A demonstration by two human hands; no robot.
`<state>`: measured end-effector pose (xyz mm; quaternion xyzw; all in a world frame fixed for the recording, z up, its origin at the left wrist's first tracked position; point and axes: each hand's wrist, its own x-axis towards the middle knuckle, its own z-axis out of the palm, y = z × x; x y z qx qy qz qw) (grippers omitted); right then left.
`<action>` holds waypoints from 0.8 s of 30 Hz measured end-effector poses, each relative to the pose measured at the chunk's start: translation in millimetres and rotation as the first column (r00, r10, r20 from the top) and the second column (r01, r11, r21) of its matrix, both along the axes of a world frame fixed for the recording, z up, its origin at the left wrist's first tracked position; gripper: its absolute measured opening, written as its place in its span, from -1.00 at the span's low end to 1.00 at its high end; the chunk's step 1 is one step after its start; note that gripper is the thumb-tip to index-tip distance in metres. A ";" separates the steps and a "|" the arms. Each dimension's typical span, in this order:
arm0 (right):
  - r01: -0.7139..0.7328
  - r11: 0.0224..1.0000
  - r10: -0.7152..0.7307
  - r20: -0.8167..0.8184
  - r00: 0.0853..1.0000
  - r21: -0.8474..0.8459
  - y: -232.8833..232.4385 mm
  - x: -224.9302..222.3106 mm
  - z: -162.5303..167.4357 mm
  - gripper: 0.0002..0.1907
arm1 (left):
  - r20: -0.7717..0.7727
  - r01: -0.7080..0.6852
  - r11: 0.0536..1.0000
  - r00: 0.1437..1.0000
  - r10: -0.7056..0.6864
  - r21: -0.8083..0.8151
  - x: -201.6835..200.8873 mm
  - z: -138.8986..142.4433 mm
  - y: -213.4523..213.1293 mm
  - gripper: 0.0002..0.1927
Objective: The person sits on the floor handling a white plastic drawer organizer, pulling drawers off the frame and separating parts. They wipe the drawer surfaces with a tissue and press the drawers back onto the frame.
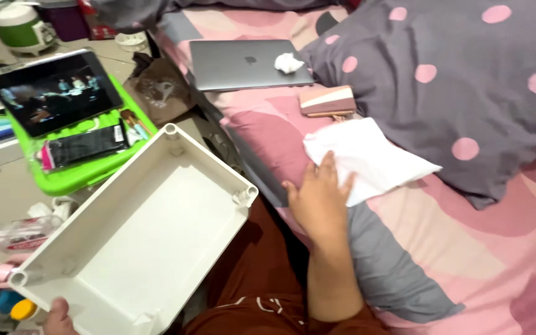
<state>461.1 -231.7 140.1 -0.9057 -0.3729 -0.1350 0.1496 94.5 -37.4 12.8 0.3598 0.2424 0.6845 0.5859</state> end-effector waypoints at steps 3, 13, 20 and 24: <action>0.022 0.999 -0.021 -0.050 0.999 0.039 4.5 3.9 -17.6 -0.26 | -0.003 -0.014 0.997 1.000 0.015 0.075 3.7 18.8 6.5 -0.17; 0.185 0.242 0.517 -0.288 0.806 0.952 61.9 30.8 53.8 -0.35 | -0.027 0.047 0.999 0.998 -0.048 -0.012 3.2 -0.9 -38.8 -0.18; -0.544 0.457 0.883 -0.433 0.182 0.704 81.3 -7.6 20.7 -0.79 | -0.026 0.006 0.997 1.000 -0.008 -0.080 -8.7 -17.1 -58.9 -0.18; -0.637 0.313 0.922 -0.387 0.025 0.704 84.9 -36.5 -8.8 -0.53 | 0.006 -0.096 0.993 0.995 0.096 -0.070 -36.8 -24.4 -66.6 -0.19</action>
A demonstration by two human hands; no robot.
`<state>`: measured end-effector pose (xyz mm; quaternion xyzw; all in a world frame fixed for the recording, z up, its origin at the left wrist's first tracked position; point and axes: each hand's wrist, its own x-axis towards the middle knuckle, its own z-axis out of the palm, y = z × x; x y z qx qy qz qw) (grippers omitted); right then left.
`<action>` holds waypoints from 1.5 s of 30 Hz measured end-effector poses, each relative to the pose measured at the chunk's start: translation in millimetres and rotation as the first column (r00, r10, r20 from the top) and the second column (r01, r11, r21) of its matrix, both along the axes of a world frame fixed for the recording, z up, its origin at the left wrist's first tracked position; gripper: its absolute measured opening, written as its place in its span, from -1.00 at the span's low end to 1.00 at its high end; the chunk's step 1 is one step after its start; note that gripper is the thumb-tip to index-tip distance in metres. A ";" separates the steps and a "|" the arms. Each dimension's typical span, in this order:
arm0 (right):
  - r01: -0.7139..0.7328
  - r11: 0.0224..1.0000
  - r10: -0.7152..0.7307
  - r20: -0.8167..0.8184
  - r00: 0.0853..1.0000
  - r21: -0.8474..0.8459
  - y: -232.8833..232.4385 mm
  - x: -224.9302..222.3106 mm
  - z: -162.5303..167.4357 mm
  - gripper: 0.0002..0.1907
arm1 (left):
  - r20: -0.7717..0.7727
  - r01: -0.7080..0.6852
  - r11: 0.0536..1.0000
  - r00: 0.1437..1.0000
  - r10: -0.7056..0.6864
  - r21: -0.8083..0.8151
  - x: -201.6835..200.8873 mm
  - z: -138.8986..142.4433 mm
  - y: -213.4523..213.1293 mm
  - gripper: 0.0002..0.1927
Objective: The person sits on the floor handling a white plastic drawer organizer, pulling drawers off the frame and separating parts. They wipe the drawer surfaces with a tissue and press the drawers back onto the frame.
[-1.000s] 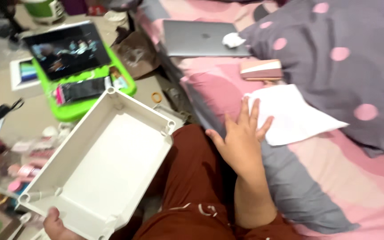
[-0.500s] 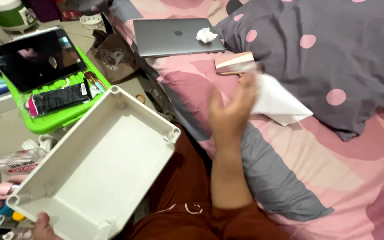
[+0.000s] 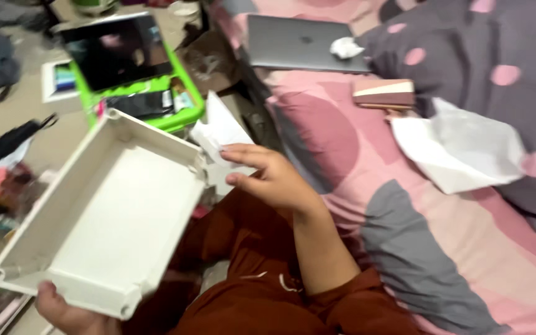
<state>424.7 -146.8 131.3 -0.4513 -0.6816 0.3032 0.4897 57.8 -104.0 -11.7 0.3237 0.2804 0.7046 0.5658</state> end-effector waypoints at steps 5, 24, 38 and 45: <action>-0.186 0.981 0.088 -0.724 0.685 -0.056 31.0 -32.9 -37.6 -0.52 | -0.039 -0.245 0.962 0.970 0.242 -0.120 -47.5 -9.2 13.3 -0.26; -0.329 0.829 -0.277 -0.844 0.459 -0.452 109.0 -146.4 -126.0 -0.79 | 0.053 -0.283 0.946 0.954 0.294 -0.160 -50.9 -78.9 10.8 -0.35; 0.247 0.961 -0.251 0.020 0.968 0.127 138.2 -94.9 -117.6 -0.73 | -0.053 -0.412 0.896 0.903 0.425 0.167 -59.0 -90.1 27.8 -0.11; 0.157 0.979 -0.201 0.486 0.850 0.130 192.0 -199.4 -167.9 -0.28 | -0.151 -0.453 0.850 0.852 0.502 0.268 -53.4 -92.7 27.6 -0.08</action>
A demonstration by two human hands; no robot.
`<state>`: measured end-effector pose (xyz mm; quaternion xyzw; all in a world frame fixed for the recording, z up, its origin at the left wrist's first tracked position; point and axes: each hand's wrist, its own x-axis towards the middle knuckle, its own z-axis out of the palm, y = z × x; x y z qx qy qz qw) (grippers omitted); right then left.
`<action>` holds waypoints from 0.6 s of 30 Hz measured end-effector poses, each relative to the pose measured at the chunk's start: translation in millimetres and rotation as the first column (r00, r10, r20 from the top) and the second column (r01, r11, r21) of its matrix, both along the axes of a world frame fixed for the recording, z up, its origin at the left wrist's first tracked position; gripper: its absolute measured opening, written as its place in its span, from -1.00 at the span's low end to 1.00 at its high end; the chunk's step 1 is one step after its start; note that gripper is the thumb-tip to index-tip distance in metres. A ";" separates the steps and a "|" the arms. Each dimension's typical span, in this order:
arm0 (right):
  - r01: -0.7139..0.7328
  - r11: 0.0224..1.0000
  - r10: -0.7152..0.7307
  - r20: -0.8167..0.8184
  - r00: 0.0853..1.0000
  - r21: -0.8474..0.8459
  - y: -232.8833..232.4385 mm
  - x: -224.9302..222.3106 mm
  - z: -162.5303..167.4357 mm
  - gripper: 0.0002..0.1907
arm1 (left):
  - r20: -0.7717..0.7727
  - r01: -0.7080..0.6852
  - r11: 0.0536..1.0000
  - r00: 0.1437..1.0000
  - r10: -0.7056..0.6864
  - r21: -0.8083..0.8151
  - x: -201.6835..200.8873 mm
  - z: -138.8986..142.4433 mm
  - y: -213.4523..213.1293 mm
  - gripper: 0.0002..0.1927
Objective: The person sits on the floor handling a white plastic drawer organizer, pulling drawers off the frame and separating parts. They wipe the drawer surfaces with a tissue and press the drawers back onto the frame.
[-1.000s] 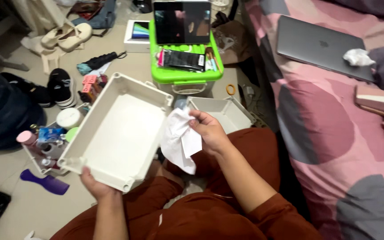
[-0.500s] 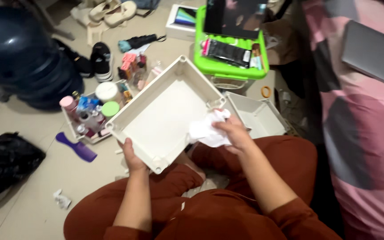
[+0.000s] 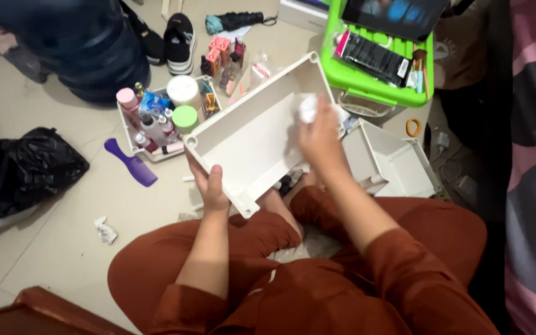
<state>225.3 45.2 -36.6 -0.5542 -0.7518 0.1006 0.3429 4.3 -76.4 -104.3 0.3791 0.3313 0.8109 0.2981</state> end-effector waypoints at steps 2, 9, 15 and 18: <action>-0.107 0.994 0.108 0.080 0.991 -0.008 -4.0 -41.1 -26.0 -0.21 | 0.102 0.015 1.000 0.995 -0.013 -0.014 -3.4 -0.3 -0.9 -0.07; -0.513 0.858 0.411 0.616 0.672 -0.013 -48.4 -55.3 -54.3 -0.26 | 0.193 0.006 1.000 0.981 -0.001 -0.029 -23.3 -3.1 -9.1 -0.09; -0.287 0.954 0.300 0.327 0.896 -0.088 -5.2 -63.4 -17.8 -0.03 | 0.275 0.104 0.990 0.958 -0.075 -0.095 -12.3 -9.8 -11.0 -0.14; -0.742 0.623 0.782 0.182 0.596 -0.248 -53.6 -76.0 -30.7 -0.28 | 0.241 0.063 0.996 0.970 -0.045 -0.066 -15.5 -7.4 -12.9 -0.13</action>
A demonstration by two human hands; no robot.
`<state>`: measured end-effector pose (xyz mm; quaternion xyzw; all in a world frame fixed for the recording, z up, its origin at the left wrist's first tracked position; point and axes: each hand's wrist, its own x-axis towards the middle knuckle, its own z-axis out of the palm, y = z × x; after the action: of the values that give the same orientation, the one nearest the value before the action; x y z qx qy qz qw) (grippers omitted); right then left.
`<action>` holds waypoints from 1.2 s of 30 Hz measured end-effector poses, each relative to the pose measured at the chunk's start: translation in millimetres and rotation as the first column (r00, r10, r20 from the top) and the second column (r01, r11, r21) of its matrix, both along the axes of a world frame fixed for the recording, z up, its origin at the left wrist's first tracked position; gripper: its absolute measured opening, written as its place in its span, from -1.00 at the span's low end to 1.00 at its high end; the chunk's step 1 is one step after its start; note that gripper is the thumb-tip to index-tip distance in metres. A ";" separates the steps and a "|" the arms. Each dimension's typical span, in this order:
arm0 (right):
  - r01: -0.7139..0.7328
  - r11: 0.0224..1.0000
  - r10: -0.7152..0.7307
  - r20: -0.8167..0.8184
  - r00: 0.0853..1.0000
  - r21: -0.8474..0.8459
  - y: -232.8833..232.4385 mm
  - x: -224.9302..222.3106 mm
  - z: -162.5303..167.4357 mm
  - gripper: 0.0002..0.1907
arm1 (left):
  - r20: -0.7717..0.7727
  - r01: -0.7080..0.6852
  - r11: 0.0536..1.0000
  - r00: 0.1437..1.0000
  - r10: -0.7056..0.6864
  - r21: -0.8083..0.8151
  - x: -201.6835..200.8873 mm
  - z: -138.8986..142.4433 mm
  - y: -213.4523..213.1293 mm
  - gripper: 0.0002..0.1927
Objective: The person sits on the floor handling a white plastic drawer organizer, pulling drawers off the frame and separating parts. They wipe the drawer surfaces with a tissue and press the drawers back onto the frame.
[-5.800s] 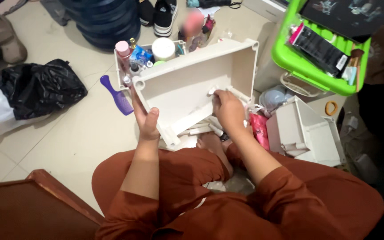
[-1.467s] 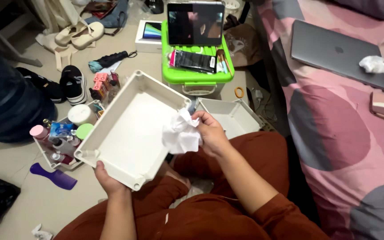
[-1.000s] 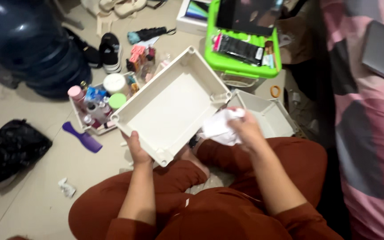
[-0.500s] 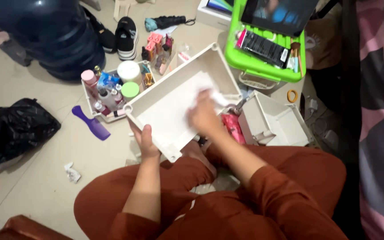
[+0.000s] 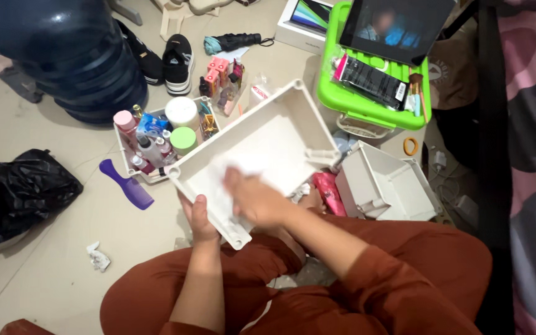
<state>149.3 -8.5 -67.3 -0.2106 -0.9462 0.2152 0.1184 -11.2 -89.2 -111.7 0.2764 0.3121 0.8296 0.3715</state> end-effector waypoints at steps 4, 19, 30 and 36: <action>-0.015 0.982 0.012 0.020 1.000 0.190 -15.9 42.3 1.5 -0.52 | 0.032 0.005 0.998 0.999 -0.008 0.065 -11.9 1.5 -3.6 -0.14; -0.251 0.940 0.270 -0.056 0.961 0.230 -29.2 16.7 42.0 -0.32 | 0.094 0.176 0.971 0.977 -0.193 0.163 -2.1 2.7 1.2 -0.10; 0.171 0.954 -0.125 -0.192 0.973 0.247 -49.2 -1.6 40.4 -0.70 | 0.005 0.125 0.986 0.992 -0.126 0.113 -1.1 4.5 2.6 -0.09; 0.127 0.970 -0.108 -0.101 0.989 0.207 -48.0 -14.3 47.8 -0.89 | 0.036 0.124 0.986 0.991 -0.129 0.115 3.0 -10.9 5.0 -0.10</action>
<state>135.0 -56.4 -19.5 -0.2423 -0.9435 0.1144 0.1949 -8.2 -84.2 -122.5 0.2983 0.2386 0.8263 0.4139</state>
